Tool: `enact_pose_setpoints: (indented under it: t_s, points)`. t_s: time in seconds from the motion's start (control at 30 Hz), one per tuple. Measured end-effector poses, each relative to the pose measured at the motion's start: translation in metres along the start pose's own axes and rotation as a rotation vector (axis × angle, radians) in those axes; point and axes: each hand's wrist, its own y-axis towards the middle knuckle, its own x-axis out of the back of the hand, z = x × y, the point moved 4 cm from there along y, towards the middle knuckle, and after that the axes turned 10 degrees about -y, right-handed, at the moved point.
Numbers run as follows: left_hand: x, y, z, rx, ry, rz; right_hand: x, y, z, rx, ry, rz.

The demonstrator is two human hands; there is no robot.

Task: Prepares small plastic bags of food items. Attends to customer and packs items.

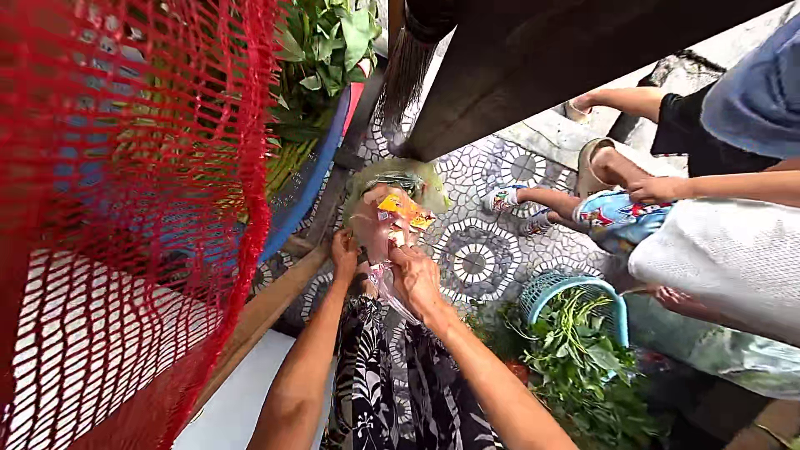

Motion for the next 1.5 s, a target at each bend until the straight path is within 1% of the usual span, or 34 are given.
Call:
enact_pose_setpoints:
  t_s: [0.07,0.13,0.23,0.3,0.37,0.47,0.53,0.57,0.63,0.67,0.7,0.73,0.77,0.83,0.9,0.93,0.97,1.0,1.03,1.07,1.1,1.13,1.17,1.2,1.23,1.27,1.3,1.33,1.4,1.43,1.5]
  points:
    - [-0.003,-0.002,0.005,0.065,-0.016,-0.024,-0.015,0.008,-0.011,-0.083,0.049,-0.012]
    - [-0.005,-0.003,0.005,0.135,-0.035,-0.069,-0.031,0.011,-0.026,-0.213,0.075,0.078]
    - [-0.012,-0.003,-0.016,0.114,-0.183,-0.14,-0.044,0.015,-0.048,-0.315,0.064,0.163]
    - [-0.016,-0.006,-0.027,0.103,-0.302,-0.14,-0.046,0.015,-0.053,-0.29,0.045,0.198]
    - [-0.021,-0.01,-0.03,0.131,-0.429,-0.176,-0.044,0.018,-0.048,-0.209,0.014,0.25]
    - [-0.027,-0.016,-0.03,0.174,-0.556,-0.225,-0.04,0.031,-0.038,-0.049,-0.051,0.437]
    - [-0.026,-0.02,-0.027,0.129,-0.565,-0.161,-0.043,0.041,-0.033,0.099,-0.103,0.554]
    - [-0.024,-0.022,-0.024,0.07,-0.506,-0.092,-0.046,0.046,-0.031,0.164,-0.136,0.624]
    - [-0.022,-0.029,-0.023,-0.043,-0.264,0.108,-0.054,0.058,-0.031,0.279,-0.222,0.731]
    - [-0.022,-0.033,-0.024,-0.091,-0.087,0.217,-0.058,0.064,-0.031,0.319,-0.249,0.762]
    - [-0.023,-0.035,-0.025,-0.132,0.097,0.291,-0.061,0.069,-0.031,0.353,-0.265,0.772]
    - [-0.024,-0.034,-0.028,-0.136,0.233,0.301,-0.062,0.075,-0.03,0.389,-0.269,0.756]
    - [-0.027,-0.032,-0.031,-0.099,0.328,0.283,-0.063,0.08,-0.029,0.416,-0.267,0.739]
    - [-0.033,-0.022,-0.034,0.021,0.413,0.249,-0.059,0.088,-0.024,0.431,-0.258,0.737]
    - [-0.04,-0.011,-0.028,0.052,0.454,0.206,-0.058,0.098,-0.023,0.429,-0.273,0.719]
    - [-0.041,-0.006,-0.024,0.076,0.478,0.2,-0.055,0.101,-0.024,0.416,-0.255,0.671]
    - [-0.043,-0.003,-0.024,0.069,0.462,0.189,-0.052,0.104,-0.029,0.399,-0.204,0.58]
    - [-0.045,0.001,-0.03,0.015,0.397,0.172,-0.048,0.107,-0.037,0.372,-0.13,0.458]
    - [-0.048,0.008,-0.037,-0.085,0.324,0.128,-0.04,0.109,-0.048,0.297,-0.058,0.345]
    - [-0.051,0.016,-0.045,-0.194,0.247,0.068,-0.029,0.111,-0.064,0.168,-0.007,0.221]
    - [-0.053,0.024,-0.052,-0.25,0.222,0.019,-0.018,0.111,-0.084,-0.006,0.003,0.085]
    - [-0.052,0.028,-0.058,-0.259,0.238,-0.004,-0.009,0.112,-0.107,-0.205,-0.002,-0.042]
    - [-0.05,0.028,-0.062,-0.245,0.305,0.0,-0.006,0.111,-0.131,-0.395,-0.004,-0.106]
    - [-0.046,0.028,-0.065,-0.231,0.399,0.022,-0.01,0.11,-0.154,-0.52,-0.002,-0.087]
    - [-0.046,0.032,-0.068,-0.219,0.481,0.016,-0.018,0.11,-0.171,-0.555,0.01,-0.017]
    - [-0.046,0.034,-0.072,-0.204,0.561,0.001,-0.027,0.109,-0.182,-0.51,0.019,0.053]
    - [-0.046,0.034,-0.076,-0.183,0.647,-0.031,-0.032,0.108,-0.186,-0.419,0.02,0.098]
    - [-0.046,0.032,-0.082,-0.155,0.735,-0.074,-0.033,0.105,-0.183,-0.346,0.03,0.121]
    - [-0.047,0.029,-0.091,-0.123,0.828,-0.154,-0.032,0.094,-0.17,-0.304,0.073,0.143]
    - [-0.048,0.029,-0.096,-0.078,0.825,-0.154,-0.034,0.085,-0.165,-0.303,0.081,0.139]
    - [-0.051,0.029,-0.11,0.023,0.698,-0.096,-0.037,0.071,-0.155,-0.335,0.108,0.118]
